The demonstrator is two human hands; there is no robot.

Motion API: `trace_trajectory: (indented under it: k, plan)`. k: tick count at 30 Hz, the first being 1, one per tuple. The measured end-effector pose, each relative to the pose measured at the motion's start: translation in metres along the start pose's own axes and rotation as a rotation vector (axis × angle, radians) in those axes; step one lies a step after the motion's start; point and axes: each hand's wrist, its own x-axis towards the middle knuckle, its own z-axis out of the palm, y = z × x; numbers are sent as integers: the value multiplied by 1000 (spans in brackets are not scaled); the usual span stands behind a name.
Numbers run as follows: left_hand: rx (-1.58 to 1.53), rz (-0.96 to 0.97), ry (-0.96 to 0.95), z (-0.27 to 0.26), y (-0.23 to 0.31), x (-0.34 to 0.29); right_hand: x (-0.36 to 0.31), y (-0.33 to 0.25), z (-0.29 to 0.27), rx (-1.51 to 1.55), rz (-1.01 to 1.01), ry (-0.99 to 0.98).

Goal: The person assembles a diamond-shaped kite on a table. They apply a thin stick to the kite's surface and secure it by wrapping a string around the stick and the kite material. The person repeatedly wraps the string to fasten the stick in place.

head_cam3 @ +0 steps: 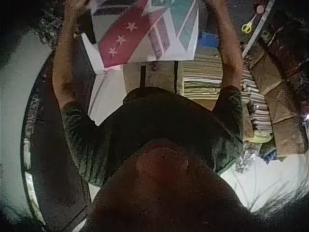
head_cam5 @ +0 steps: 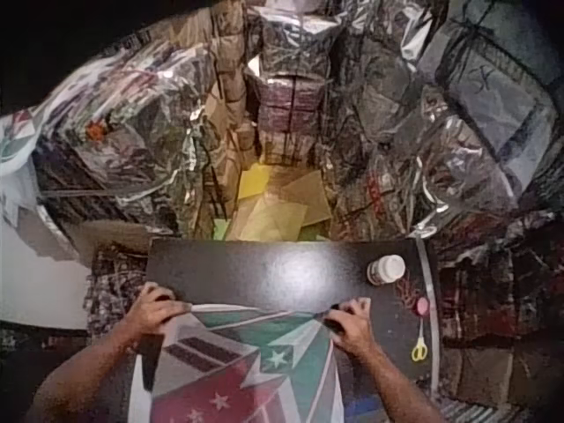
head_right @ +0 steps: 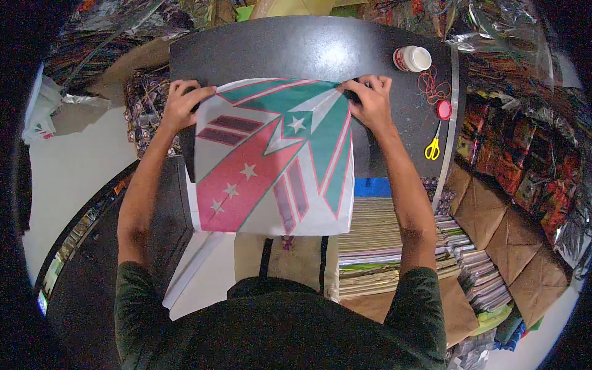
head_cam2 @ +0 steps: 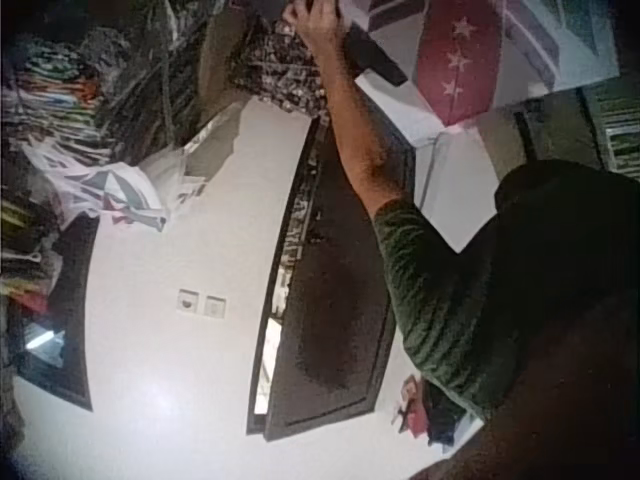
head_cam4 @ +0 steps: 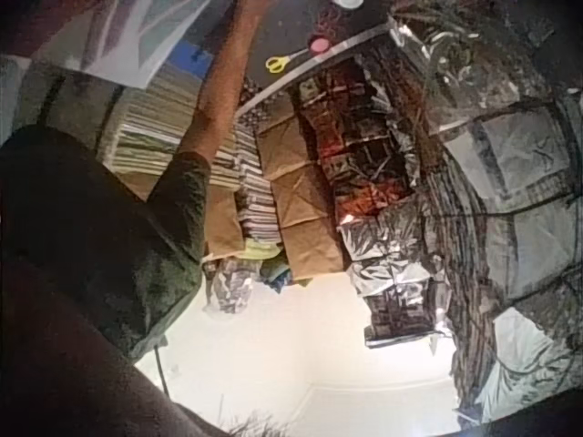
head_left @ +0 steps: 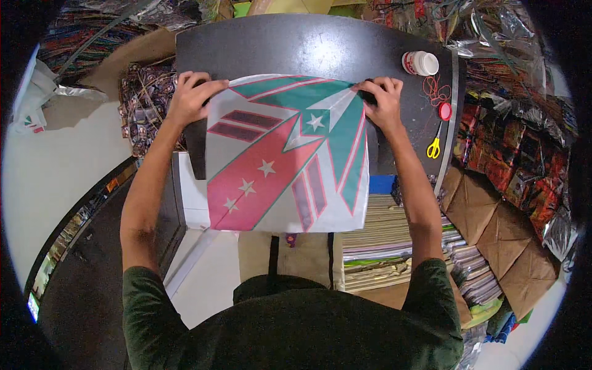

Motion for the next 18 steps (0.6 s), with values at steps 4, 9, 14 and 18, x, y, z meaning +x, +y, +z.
trace_trajectory:
  k: [4,9,14,18]
  plan:
    - [44,23,-92,-3,-3,-3,-1,-1,-2,-23,-28,7]
    - [57,34,-70,-2,-5,-6,-1,-3,-4,-29,-38,-20]
    - [109,19,-119,-1,-6,-8,0,0,-13,-79,-68,-117]
    - [156,13,-186,-7,-3,-6,-7,8,-13,-103,-39,-174]
